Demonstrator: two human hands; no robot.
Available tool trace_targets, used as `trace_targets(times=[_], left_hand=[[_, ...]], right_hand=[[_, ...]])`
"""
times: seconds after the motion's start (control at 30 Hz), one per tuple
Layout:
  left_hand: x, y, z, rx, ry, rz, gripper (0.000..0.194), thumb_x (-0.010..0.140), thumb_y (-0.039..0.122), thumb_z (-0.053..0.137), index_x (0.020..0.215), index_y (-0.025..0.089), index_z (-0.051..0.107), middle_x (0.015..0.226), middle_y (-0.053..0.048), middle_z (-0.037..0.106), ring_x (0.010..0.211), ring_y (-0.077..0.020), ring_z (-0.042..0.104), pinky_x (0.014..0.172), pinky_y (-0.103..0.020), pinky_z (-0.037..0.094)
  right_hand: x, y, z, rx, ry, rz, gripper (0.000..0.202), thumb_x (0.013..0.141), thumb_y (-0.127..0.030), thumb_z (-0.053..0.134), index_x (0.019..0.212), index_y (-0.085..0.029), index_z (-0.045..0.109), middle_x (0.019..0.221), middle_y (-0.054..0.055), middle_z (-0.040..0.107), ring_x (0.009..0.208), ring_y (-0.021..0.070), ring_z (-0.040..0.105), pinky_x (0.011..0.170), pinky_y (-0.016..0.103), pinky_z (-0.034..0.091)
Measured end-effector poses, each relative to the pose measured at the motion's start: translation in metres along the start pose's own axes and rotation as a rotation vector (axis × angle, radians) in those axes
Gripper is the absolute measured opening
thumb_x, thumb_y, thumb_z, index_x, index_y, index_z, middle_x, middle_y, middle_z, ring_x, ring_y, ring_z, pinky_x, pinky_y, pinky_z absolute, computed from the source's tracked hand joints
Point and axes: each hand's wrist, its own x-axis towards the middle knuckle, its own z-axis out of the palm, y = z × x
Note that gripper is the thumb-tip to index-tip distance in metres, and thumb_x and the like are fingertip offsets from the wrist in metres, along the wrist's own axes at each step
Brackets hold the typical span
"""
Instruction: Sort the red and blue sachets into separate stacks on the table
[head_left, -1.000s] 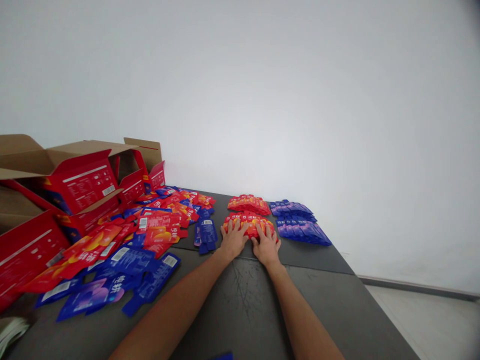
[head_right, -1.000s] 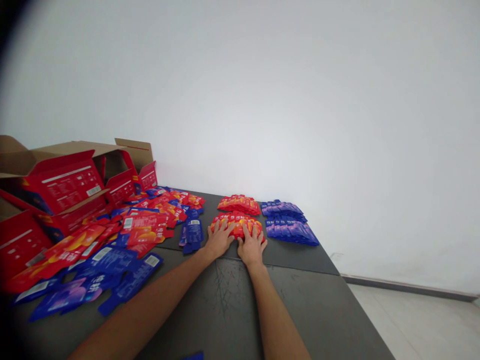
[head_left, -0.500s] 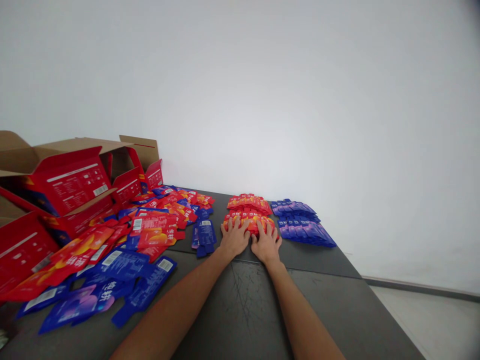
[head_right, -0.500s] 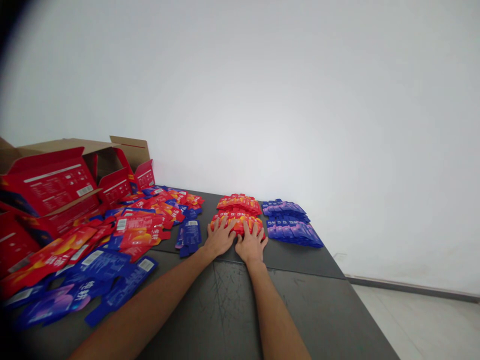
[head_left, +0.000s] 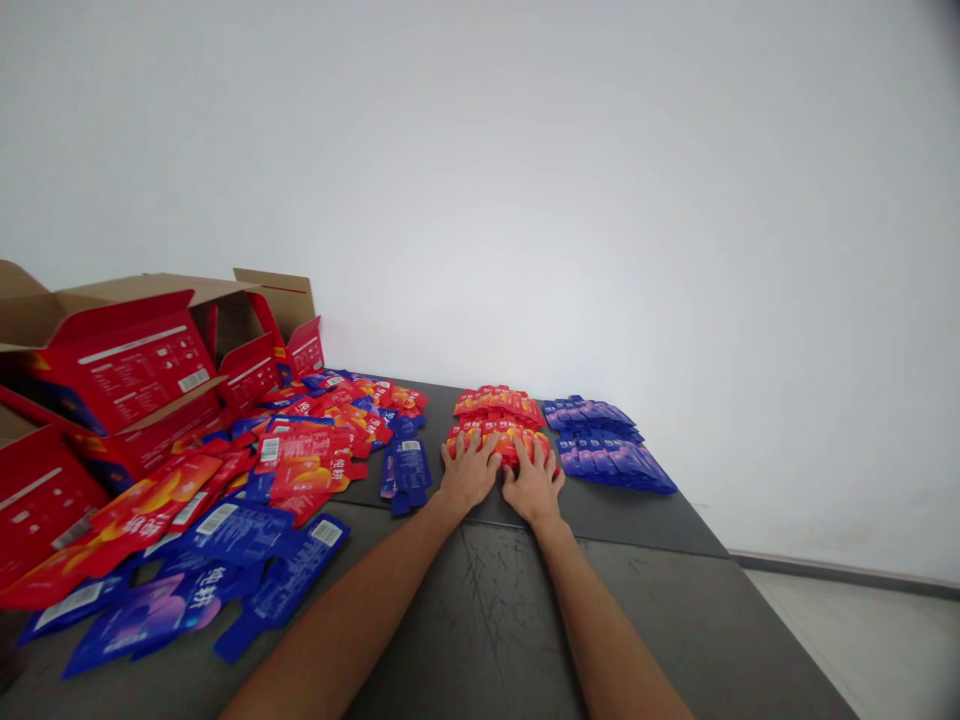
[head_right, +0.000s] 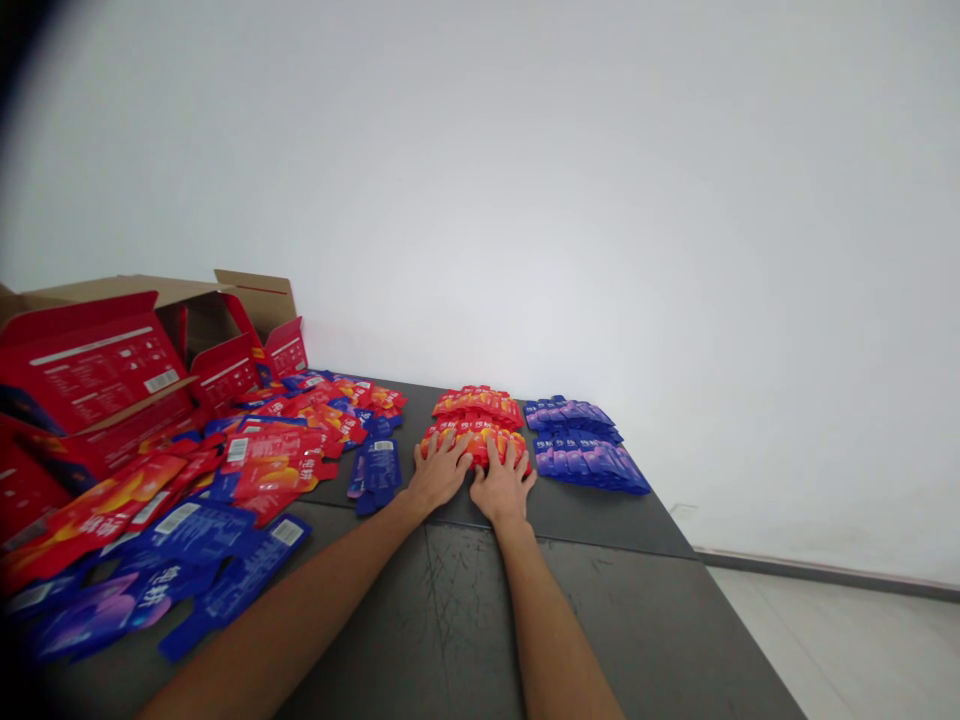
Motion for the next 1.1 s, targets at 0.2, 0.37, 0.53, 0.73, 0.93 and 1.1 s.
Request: trace_targets(times=[0.2, 0.37, 0.53, 0.73, 0.93, 1.1], left_hand=[[-0.002, 0.001, -0.001, 0.029, 0.064, 0.015, 0.055, 0.095, 0.051, 0.029, 0.149, 0.042, 0.028, 0.157, -0.002, 0.029, 0.145, -0.036, 0.015, 0.112, -0.066, 0.013], [-0.014, 0.005, -0.011, 0.051, 0.138, 0.036, 0.054, 0.095, 0.049, 0.033, 0.148, 0.04, 0.031, 0.158, -0.002, 0.027, 0.145, -0.0344, 0.014, 0.113, -0.064, 0.011], [-0.045, 0.006, -0.028, 0.049, 0.162, 0.086, 0.053, 0.096, 0.046, 0.031, 0.148, 0.038, 0.032, 0.159, -0.002, 0.025, 0.146, -0.0331, 0.013, 0.113, -0.064, 0.013], [-0.091, -0.006, -0.058, 0.063, 0.173, 0.093, 0.052, 0.097, 0.044, 0.03, 0.148, 0.035, 0.033, 0.157, -0.003, 0.028, 0.146, -0.0321, 0.013, 0.114, -0.063, 0.014], [-0.129, -0.042, -0.084, 0.138, 0.168, 0.016, 0.054, 0.094, 0.042, 0.037, 0.148, 0.035, 0.033, 0.157, -0.005, 0.03, 0.145, -0.0345, 0.017, 0.113, -0.064, 0.013], [-0.152, -0.084, -0.107, 0.233, 0.231, -0.127, 0.055, 0.092, 0.039, 0.041, 0.146, 0.03, 0.039, 0.155, -0.009, 0.033, 0.144, -0.0375, 0.017, 0.113, -0.064, 0.006]], right_hand=[[-0.002, 0.0, -0.001, -0.007, 0.037, -0.011, 0.07, 0.089, -0.049, 0.044, 0.152, -0.038, 0.016, 0.159, 0.004, 0.019, 0.144, 0.0405, 0.005, 0.108, 0.062, 0.01], [-0.012, -0.001, -0.013, 0.003, 0.152, -0.013, 0.069, 0.089, -0.044, 0.044, 0.153, -0.035, 0.02, 0.159, 0.003, 0.019, 0.144, 0.0375, 0.007, 0.11, 0.057, 0.012], [-0.037, -0.005, -0.028, 0.018, 0.256, -0.102, 0.063, 0.09, -0.035, 0.039, 0.152, -0.031, 0.026, 0.157, 0.003, 0.025, 0.141, 0.0307, 0.018, 0.111, 0.049, 0.015], [-0.081, -0.032, -0.039, 0.054, 0.237, -0.204, 0.061, 0.09, -0.03, 0.038, 0.151, -0.03, 0.03, 0.155, 0.002, 0.031, 0.137, 0.0298, 0.024, 0.11, 0.049, 0.016], [-0.123, -0.077, -0.047, 0.109, 0.205, -0.292, 0.058, 0.09, -0.03, 0.039, 0.148, -0.031, 0.035, 0.154, 0.001, 0.034, 0.136, 0.027, 0.028, 0.109, 0.045, 0.019], [-0.156, -0.108, -0.05, 0.156, 0.151, -0.309, 0.051, 0.091, -0.03, 0.039, 0.143, -0.03, 0.044, 0.152, 0.002, 0.038, 0.132, 0.026, 0.033, 0.107, 0.044, 0.024]])
